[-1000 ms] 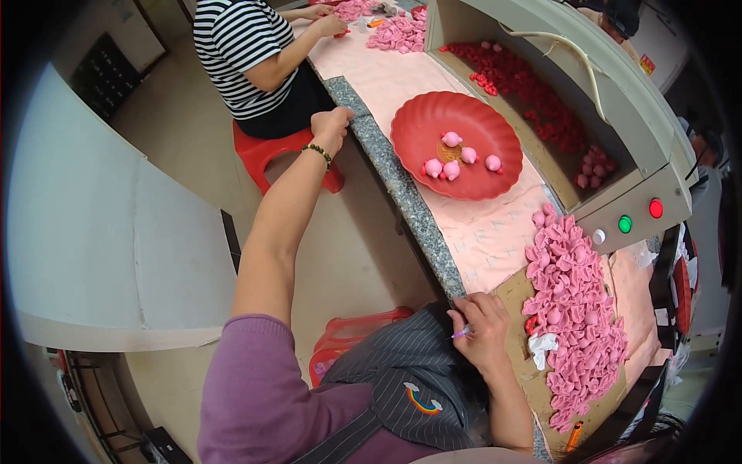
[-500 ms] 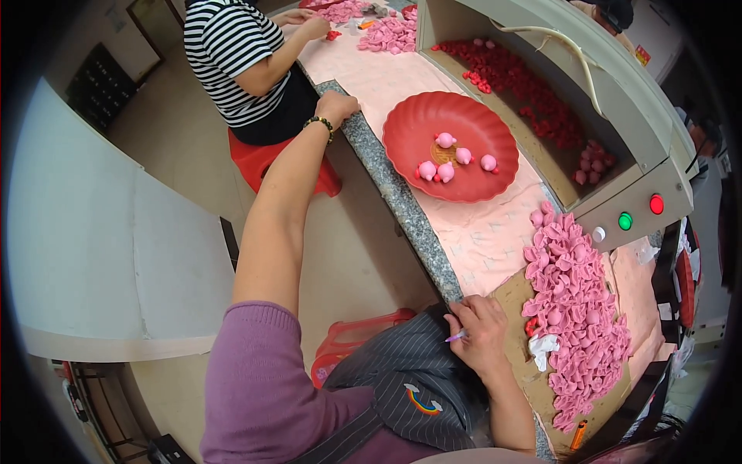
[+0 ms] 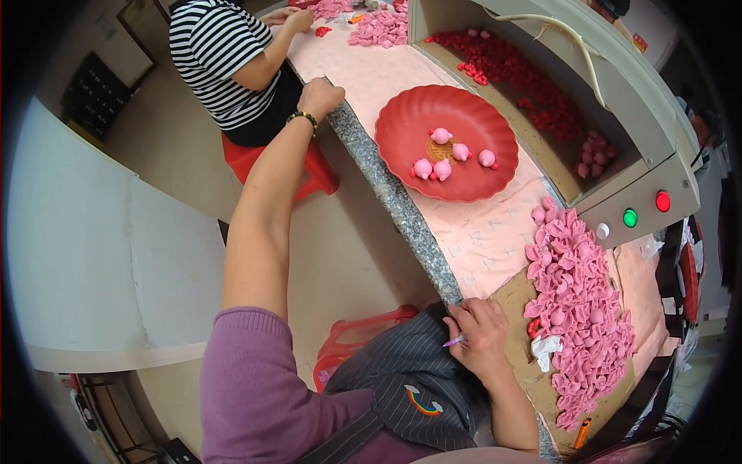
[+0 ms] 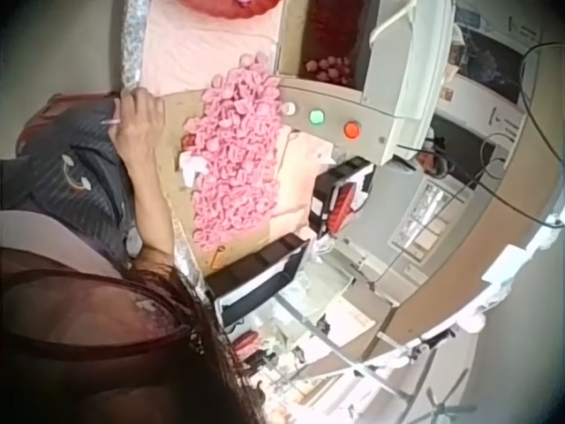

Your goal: Assembling small pink plastic toy parts using glue at a factory workbench.

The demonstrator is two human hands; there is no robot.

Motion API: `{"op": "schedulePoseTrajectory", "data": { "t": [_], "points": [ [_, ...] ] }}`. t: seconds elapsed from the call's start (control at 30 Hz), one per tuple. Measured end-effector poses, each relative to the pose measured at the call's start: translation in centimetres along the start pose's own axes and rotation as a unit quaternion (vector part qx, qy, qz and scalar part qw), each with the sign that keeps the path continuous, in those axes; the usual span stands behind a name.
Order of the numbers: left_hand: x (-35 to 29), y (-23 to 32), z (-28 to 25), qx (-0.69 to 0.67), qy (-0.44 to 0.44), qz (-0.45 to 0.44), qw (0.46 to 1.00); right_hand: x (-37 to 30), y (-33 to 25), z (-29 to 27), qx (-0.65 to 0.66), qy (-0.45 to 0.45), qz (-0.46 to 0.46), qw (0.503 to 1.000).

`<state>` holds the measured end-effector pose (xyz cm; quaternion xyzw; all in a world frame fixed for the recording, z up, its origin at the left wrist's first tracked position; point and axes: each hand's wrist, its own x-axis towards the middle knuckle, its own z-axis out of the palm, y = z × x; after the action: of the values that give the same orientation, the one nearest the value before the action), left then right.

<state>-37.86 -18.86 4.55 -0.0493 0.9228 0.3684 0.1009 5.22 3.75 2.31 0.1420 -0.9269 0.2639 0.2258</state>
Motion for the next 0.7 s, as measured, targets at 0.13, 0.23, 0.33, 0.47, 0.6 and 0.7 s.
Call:
{"op": "schedulePoseTrajectory", "data": {
  "t": [0.13,0.23,0.33,0.47,0.6,0.7],
  "points": [
    [-2.4,-0.7,3.3,0.178,0.19,0.216,0.941,-1.2,0.0,0.0,0.001,-0.018,0.01,1.0],
    [-2.3,0.3,5.1,0.317,0.053,0.251,0.913,-1.2,0.1,-0.3,0.002,0.014,0.007,1.0],
    [-1.6,-0.3,2.3,0.323,0.054,0.279,0.903,-1.6,-0.9,-2.2,-0.004,-0.022,0.019,1.0],
    [0.7,-1.8,2.0,0.351,0.083,0.309,0.88,-4.0,-1.8,-4.1,0.015,0.029,-0.027,0.999],
    [0.0,-0.3,3.3,0.301,0.084,0.3,0.901,-8.3,-1.9,-6.1,-0.021,0.121,0.055,0.991],
    [0.5,-4.1,1.1,0.048,0.103,0.368,0.923,-11.3,-1.9,-7.8,-0.083,0.168,0.174,0.967]
  ]
}}
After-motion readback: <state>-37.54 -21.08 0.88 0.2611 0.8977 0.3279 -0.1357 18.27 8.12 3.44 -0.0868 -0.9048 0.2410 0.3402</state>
